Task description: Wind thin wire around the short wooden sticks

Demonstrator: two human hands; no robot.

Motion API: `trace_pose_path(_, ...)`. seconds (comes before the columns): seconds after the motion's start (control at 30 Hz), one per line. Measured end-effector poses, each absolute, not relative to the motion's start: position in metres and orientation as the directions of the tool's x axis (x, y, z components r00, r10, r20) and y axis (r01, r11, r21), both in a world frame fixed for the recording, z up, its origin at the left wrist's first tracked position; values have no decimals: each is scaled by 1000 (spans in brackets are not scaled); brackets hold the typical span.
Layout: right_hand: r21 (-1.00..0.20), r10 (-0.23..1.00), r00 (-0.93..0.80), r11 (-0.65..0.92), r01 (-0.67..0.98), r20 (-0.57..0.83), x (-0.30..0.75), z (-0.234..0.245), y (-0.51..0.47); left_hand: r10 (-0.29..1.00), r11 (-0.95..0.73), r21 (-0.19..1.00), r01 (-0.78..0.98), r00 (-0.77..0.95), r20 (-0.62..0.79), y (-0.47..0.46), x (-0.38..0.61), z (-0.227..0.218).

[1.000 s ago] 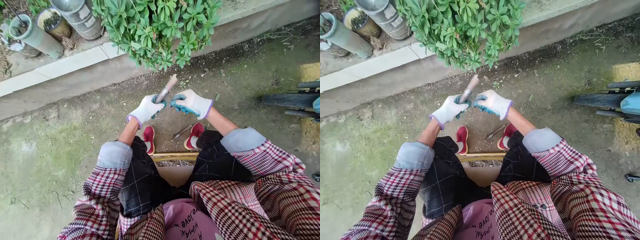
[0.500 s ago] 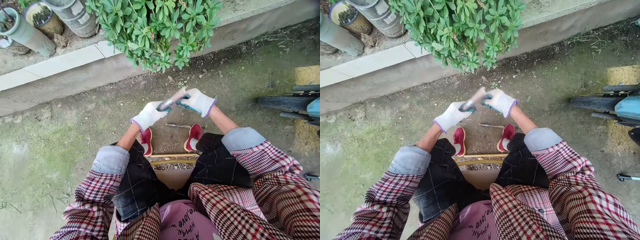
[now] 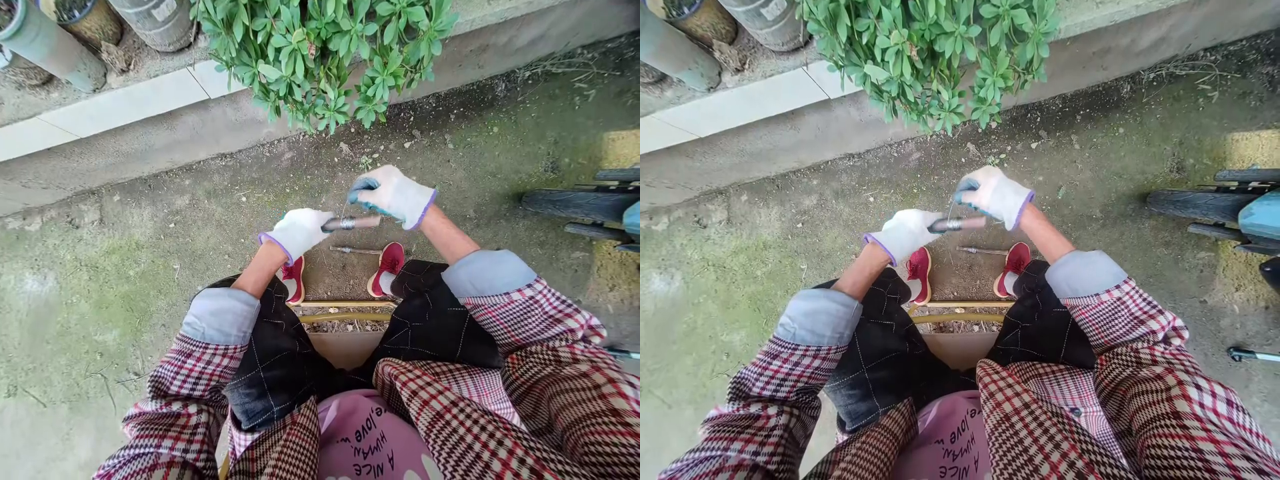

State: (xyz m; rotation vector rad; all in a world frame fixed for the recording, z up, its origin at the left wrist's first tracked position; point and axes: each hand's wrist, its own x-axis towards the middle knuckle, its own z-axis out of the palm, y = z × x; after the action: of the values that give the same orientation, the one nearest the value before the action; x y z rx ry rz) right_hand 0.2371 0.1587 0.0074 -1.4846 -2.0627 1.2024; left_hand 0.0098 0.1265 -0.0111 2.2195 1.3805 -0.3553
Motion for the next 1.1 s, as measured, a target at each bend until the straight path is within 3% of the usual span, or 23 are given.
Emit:
trace_pose_path(0.07,-835,919,-307,-42,548,-248,240,3,163,802,-274,456,846,463,-378,126,9,-11)
trace_pose_path(0.17,-866,906,-246,-206,455,-345,233,-2,161,871,-44,767,640,401,-285,129,5,-12)
trace_pose_path(0.23,-860,879,-277,-238,452,-389,223,-3,155,910,112,853,510,292,-295,133,1,-12)
trace_pose_path(0.33,-866,843,-361,-216,451,-399,206,1,142,934,120,750,651,181,-307,138,-6,-12)
trace_pose_path(0.43,-875,791,-455,-199,441,-409,199,10,134,913,-102,419,902,253,-321,138,-14,-15)
trace_pose_path(0.53,-875,792,-474,-150,461,-386,208,16,138,836,-285,175,942,334,-436,133,-15,-17)
trace_pose_path(0.6,-862,844,-416,-100,498,-338,218,17,147,786,-350,165,922,385,-484,128,-12,-15)
trace_pose_path(0.67,-847,892,-327,-106,520,-312,227,15,155,756,-340,281,898,438,-487,126,-6,-11)
trace_pose_path(0.8,-838,919,-169,-235,493,-356,225,5,159,821,-82,672,736,432,-373,129,2,-2)
trace_pose_path(0.87,-837,903,-208,-236,493,-377,215,3,153,885,58,724,687,301,-356,133,1,0)
trace_pose_path(0.97,-851,847,-361,-180,494,-389,199,8,140,919,63,597,799,188,-348,139,-8,-3)
trace_pose_path(1.1,-864,791,-466,-151,480,-397,193,21,134,862,-171,238,956,262,-433,136,-19,-13)
